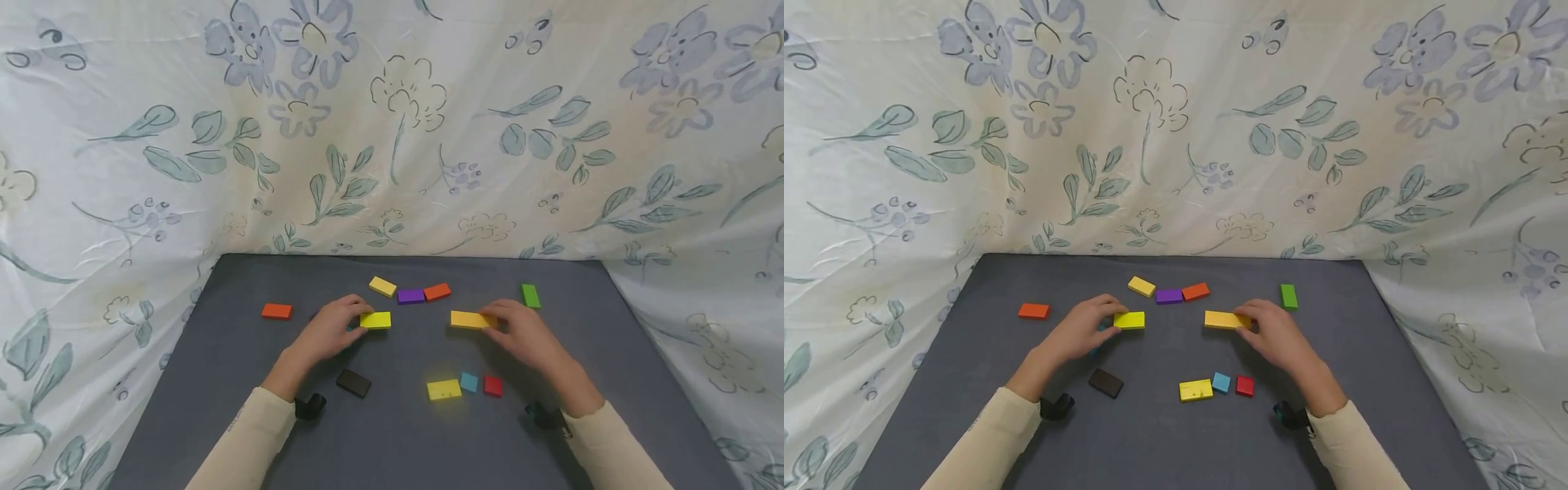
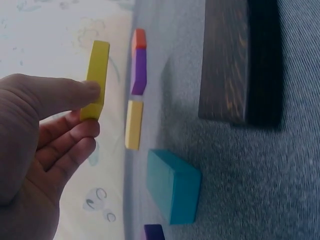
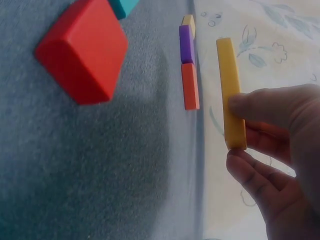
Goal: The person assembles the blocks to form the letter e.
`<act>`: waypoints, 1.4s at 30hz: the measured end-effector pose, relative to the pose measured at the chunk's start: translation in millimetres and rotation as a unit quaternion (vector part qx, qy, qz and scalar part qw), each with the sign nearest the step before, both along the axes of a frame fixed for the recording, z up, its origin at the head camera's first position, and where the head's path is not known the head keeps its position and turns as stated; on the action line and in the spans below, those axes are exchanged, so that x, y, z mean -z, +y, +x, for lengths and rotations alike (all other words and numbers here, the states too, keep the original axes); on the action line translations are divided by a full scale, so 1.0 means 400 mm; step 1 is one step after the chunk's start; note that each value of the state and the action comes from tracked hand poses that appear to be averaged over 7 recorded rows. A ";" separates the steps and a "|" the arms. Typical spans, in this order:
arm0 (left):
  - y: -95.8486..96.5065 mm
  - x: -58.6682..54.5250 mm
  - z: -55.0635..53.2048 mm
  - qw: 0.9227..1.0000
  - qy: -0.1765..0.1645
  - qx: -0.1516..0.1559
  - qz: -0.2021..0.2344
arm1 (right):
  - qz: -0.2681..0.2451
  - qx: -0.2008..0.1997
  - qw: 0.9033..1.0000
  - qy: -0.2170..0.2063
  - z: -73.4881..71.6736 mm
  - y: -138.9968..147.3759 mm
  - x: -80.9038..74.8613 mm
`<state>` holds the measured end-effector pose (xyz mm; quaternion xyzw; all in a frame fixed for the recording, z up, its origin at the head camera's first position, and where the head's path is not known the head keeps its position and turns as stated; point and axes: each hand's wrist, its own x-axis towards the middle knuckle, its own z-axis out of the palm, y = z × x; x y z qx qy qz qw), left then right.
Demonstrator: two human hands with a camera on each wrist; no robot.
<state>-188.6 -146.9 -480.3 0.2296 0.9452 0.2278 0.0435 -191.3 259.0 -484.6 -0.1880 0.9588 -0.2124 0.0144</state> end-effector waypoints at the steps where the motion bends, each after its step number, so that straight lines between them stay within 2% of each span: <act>1: 0.002 -0.001 0.000 1.000 0.001 0.002 0.003 | -0.001 0.000 1.000 0.000 0.000 -0.004 -0.001; 14: 0.025 -0.002 -0.007 1.000 0.003 0.024 0.019 | -0.015 -0.028 0.999 0.035 -0.001 -0.032 0.010; 27: 0.053 0.010 -0.014 0.999 -0.003 0.037 0.025 | -0.025 -0.035 0.999 0.002 -0.008 -0.068 0.009; 42: 0.078 0.026 -0.017 0.999 -0.013 0.049 0.008 | -0.023 -0.041 0.999 -0.013 0.000 -0.111 0.016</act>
